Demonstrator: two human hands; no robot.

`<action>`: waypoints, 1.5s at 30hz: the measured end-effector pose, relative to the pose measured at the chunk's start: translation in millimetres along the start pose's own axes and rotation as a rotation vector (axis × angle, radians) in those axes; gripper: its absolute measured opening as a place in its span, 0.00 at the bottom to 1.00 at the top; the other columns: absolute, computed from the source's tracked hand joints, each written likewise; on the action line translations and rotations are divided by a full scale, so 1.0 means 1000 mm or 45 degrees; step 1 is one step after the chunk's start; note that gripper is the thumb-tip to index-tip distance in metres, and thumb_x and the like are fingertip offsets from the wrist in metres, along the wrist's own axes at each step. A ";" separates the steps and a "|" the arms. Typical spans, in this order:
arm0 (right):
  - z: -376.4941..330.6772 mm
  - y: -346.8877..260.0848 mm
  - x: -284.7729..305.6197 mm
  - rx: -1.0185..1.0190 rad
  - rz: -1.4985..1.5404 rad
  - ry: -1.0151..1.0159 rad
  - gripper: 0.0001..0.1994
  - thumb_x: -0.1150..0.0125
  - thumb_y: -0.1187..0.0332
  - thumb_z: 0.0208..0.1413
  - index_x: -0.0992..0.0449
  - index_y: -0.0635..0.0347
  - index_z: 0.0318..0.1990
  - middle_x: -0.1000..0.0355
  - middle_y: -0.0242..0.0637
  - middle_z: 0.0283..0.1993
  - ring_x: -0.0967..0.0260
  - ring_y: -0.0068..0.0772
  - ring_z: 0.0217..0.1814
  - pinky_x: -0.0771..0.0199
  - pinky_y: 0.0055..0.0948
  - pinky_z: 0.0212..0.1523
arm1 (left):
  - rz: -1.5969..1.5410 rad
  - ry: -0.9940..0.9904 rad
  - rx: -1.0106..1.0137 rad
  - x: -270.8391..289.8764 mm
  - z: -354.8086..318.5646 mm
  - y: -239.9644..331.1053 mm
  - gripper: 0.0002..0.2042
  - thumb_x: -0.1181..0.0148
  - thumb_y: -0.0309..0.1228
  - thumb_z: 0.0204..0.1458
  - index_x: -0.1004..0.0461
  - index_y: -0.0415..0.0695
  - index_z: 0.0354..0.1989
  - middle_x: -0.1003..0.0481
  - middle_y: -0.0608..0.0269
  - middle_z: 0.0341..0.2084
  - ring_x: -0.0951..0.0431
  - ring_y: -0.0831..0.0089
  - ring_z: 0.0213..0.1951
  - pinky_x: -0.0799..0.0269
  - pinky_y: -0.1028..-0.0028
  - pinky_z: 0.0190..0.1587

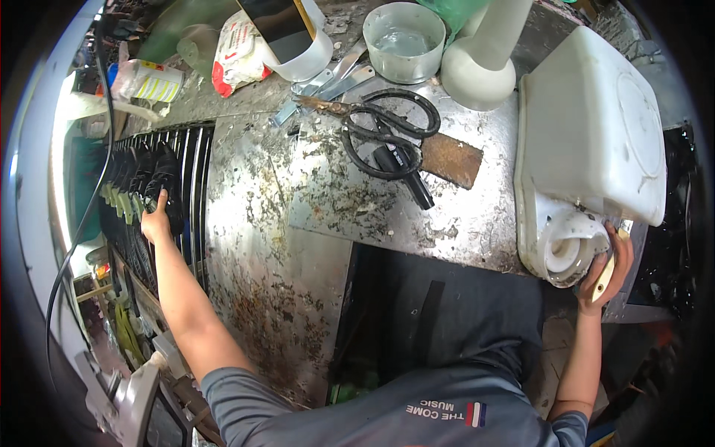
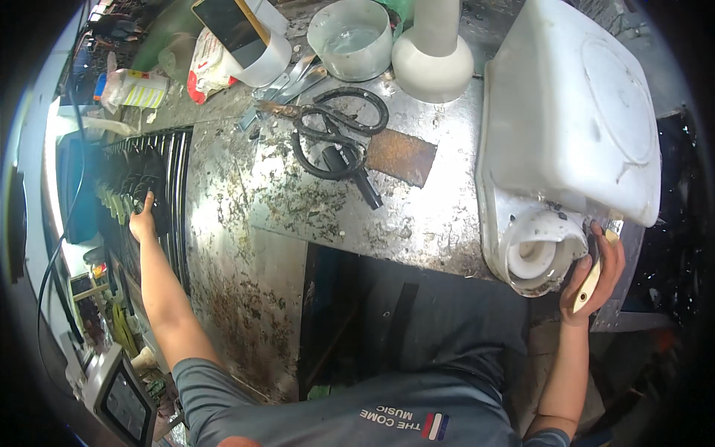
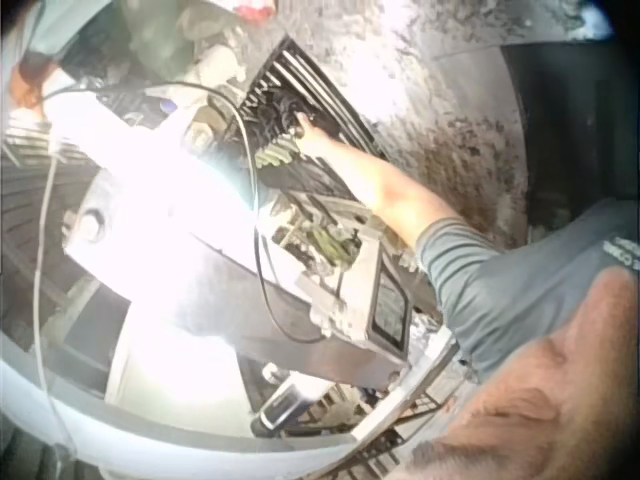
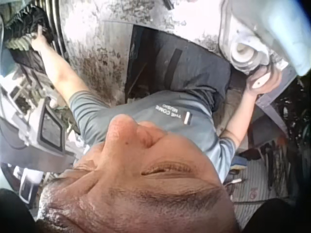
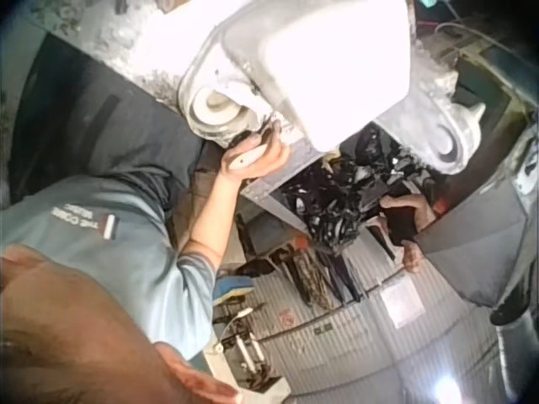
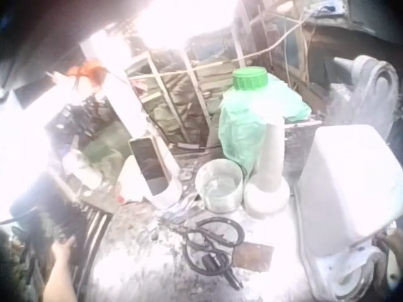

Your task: The person paints the white soles of black shoes black using a brush and a container of black paint. They repeatedly dip the brush into the paint and apply it to the soles of multiple shoes, placing each finished shoe on a nearby rack.

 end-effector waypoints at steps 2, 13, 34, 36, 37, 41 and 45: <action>-0.004 0.005 -0.003 -0.018 0.087 0.028 0.19 0.49 0.72 0.68 0.33 0.71 0.63 0.28 0.57 0.59 0.34 0.53 0.67 0.36 0.49 0.69 | -0.102 0.007 -0.008 -0.010 0.005 -0.005 0.62 0.32 0.74 0.34 0.32 0.24 0.64 0.28 0.33 0.61 0.28 0.48 0.64 0.34 0.60 0.67; -0.001 0.000 -0.002 0.002 0.051 0.067 0.18 0.48 0.71 0.68 0.31 0.70 0.61 0.25 0.54 0.57 0.34 0.52 0.66 0.36 0.46 0.68 | -0.015 -0.052 -0.141 0.006 -0.010 0.012 0.56 0.32 0.70 0.41 0.33 0.29 0.66 0.29 0.34 0.62 0.29 0.46 0.65 0.35 0.57 0.67; 0.007 -0.015 -0.002 0.045 0.134 0.245 0.19 0.37 0.73 0.61 0.24 0.56 0.60 0.23 0.47 0.53 0.30 0.54 0.60 0.31 0.46 0.61 | -0.649 0.010 -1.149 0.140 -0.378 0.044 0.31 0.32 0.37 0.53 0.33 0.34 0.63 0.34 0.42 0.64 0.37 0.46 0.67 0.42 0.50 0.68; 0.006 -0.003 0.003 0.039 0.097 0.294 0.19 0.37 0.73 0.60 0.25 0.55 0.60 0.24 0.47 0.52 0.30 0.54 0.60 0.31 0.48 0.60 | -0.719 0.001 -1.235 0.140 -0.395 0.066 0.30 0.32 0.37 0.52 0.32 0.35 0.61 0.34 0.42 0.63 0.36 0.45 0.66 0.42 0.50 0.68; 0.005 0.000 0.004 0.043 0.071 0.291 0.19 0.37 0.72 0.60 0.25 0.55 0.59 0.24 0.47 0.52 0.30 0.54 0.60 0.31 0.48 0.59 | -0.732 0.005 -1.247 0.140 -0.403 0.070 0.30 0.32 0.37 0.52 0.32 0.35 0.60 0.34 0.43 0.63 0.36 0.45 0.66 0.42 0.50 0.67; 0.008 -0.009 -0.003 0.031 0.085 0.288 0.17 0.37 0.71 0.61 0.24 0.56 0.57 0.24 0.48 0.53 0.30 0.56 0.59 0.31 0.48 0.59 | -0.760 0.029 -1.211 0.132 -0.408 0.048 0.30 0.31 0.38 0.50 0.32 0.37 0.60 0.33 0.43 0.62 0.35 0.44 0.64 0.41 0.50 0.67; 0.003 0.012 -0.014 0.049 0.049 0.255 0.17 0.40 0.66 0.64 0.25 0.57 0.58 0.26 0.49 0.54 0.29 0.56 0.58 0.31 0.46 0.60 | -0.867 0.046 -1.204 0.130 -0.416 0.050 0.31 0.33 0.40 0.51 0.32 0.34 0.60 0.31 0.42 0.61 0.34 0.45 0.65 0.42 0.50 0.68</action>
Point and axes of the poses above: each hand's wrist, its own z-axis towards the middle knuckle, its own x-axis out of the back of the hand, y = z × x, the point moved 2 cm from there along z, towards the middle knuckle
